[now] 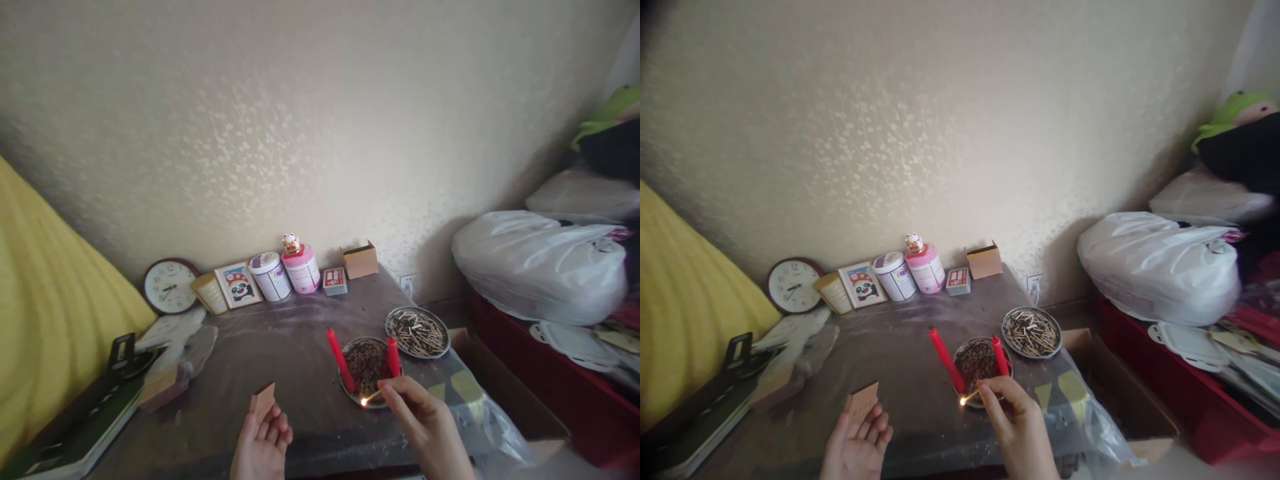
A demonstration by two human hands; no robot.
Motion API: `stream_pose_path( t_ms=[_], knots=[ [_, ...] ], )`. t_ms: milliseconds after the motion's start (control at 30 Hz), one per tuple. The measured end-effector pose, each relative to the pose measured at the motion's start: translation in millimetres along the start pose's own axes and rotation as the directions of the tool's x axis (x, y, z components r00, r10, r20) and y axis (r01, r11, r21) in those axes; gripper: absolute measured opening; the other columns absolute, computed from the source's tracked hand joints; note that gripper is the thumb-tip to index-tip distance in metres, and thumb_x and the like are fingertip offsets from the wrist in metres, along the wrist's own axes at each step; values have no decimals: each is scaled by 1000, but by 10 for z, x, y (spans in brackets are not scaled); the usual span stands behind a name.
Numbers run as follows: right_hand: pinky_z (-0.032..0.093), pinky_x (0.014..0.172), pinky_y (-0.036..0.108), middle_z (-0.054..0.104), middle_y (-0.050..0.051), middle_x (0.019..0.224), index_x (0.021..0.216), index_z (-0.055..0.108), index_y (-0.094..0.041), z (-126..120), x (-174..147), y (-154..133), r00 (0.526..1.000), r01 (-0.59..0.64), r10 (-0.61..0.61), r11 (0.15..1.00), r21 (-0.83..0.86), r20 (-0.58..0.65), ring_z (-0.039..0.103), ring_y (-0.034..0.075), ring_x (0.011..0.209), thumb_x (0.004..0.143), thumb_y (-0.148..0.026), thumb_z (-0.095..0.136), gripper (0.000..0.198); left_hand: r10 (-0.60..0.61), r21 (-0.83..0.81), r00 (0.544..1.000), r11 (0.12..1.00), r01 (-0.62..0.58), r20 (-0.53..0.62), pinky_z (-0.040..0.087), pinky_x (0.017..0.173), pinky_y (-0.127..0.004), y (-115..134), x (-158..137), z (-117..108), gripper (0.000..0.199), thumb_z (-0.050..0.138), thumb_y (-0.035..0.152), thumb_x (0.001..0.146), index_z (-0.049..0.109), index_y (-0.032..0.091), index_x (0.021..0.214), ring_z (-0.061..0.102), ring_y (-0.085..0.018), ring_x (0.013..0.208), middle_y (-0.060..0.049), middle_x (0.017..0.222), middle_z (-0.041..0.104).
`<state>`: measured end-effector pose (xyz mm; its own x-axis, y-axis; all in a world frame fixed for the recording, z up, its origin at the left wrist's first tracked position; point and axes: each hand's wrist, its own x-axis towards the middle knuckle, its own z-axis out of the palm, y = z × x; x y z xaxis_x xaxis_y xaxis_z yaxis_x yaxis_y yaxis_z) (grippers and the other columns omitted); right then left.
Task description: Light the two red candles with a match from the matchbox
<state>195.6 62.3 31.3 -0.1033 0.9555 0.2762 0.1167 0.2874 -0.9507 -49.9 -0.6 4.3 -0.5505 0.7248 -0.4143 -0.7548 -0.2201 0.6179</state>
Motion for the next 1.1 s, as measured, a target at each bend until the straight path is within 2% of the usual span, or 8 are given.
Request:
stream_pose_path(
  t_ms=[367, 600, 867, 1100],
  knots=[
    [53, 65, 24, 73, 6, 77, 75, 72, -21, -9, 49, -32, 993, 112, -113, 992, -54, -16, 69, 21, 73, 85, -46, 60, 29, -10, -23, 1000, 1000, 10, 3, 53, 50, -30, 9, 21, -11, 22, 69, 30, 66, 69, 9, 72, 62, -18, 56, -7, 67, 67],
    [54, 61, 20, 76, 4, 72, 71, 73, -21, -10, 60, -3, 997, 25, -23, 999, 32, -78, 70, 21, 67, 75, -44, 70, 24, -33, -39, 999, 999, 32, -24, 52, 49, -30, 25, 0, 13, 22, 59, 28, 78, 68, 8, 76, 62, -18, 55, -7, 67, 67],
    [53, 62, 21, 76, 4, 71, 76, 74, -20, -32, 97, 24, 996, -73, 76, 993, 96, -35, 70, 21, 67, 76, -45, 68, 25, -31, -36, 999, 999, 30, -35, 52, 48, -30, 21, 7, 24, 20, 60, 26, 74, 68, 7, 75, 63, -18, 54, -8, 65, 67],
    [53, 60, 23, 75, 5, 73, 77, 73, -20, -54, 119, 46, 996, -61, 65, 995, 73, -64, 68, 22, 65, 74, -43, 68, 24, -19, -34, 1000, 999, 18, -21, 52, 48, -29, 11, 7, 22, 21, 62, 28, 73, 68, 7, 74, 62, -18, 53, -8, 64, 67]
  ],
)
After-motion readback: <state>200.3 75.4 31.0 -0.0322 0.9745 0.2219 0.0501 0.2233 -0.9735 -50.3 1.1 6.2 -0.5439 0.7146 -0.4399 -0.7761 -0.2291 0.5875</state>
